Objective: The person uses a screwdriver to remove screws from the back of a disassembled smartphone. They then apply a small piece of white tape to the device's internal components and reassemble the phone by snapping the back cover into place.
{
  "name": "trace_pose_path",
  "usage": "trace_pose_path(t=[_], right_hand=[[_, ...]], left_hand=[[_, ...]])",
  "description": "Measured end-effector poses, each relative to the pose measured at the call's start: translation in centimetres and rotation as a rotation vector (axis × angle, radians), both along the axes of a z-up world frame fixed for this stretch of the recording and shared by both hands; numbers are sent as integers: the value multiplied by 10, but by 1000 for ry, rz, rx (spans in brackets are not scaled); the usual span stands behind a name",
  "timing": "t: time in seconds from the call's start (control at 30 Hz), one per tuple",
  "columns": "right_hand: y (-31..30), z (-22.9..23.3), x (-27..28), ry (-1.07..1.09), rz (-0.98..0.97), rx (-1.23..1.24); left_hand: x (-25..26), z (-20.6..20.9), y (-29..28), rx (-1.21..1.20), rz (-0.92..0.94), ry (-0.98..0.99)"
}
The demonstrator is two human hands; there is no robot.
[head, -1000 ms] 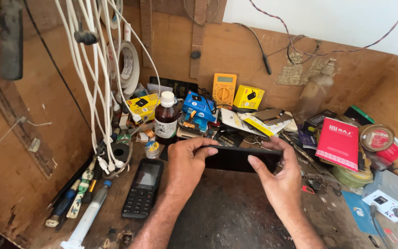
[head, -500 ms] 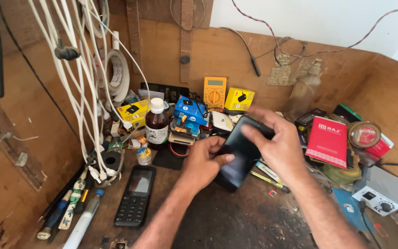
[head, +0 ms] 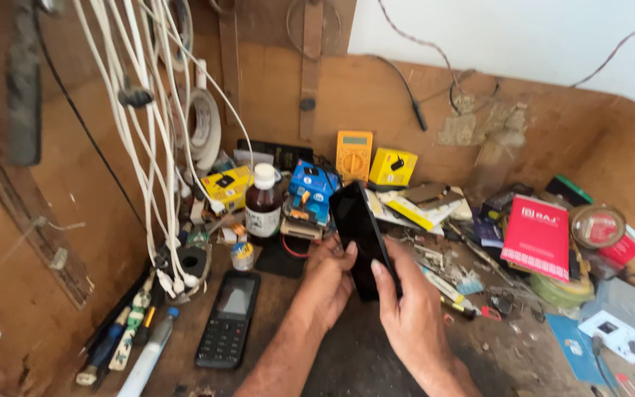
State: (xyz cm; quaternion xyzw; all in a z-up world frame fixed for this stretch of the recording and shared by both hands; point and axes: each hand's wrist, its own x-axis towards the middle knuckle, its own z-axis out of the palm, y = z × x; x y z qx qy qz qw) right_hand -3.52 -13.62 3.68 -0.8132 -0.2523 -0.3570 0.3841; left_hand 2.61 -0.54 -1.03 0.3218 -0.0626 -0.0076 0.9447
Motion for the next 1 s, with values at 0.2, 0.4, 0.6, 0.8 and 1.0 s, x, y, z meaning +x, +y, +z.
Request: trace_pose_path(t=[0.2, 0.4, 0.6, 0.8, 1.0], right_hand=[[-2, 4, -16, 90, -49, -44], [6, 8, -19, 12, -51, -87], [14, 12, -14, -3, -110, -116], [20, 21, -12, 8, -94, -137], [20, 33, -4, -5, -160, -174]], left_hand=[[-15, 19, 4, -65, 8, 12], [-13, 16, 3, -80, -18, 19], [-4, 1, 1, -146, -56, 67], [0, 0, 2, -209, 32, 43], [-17, 16, 6, -166, 66, 21]])
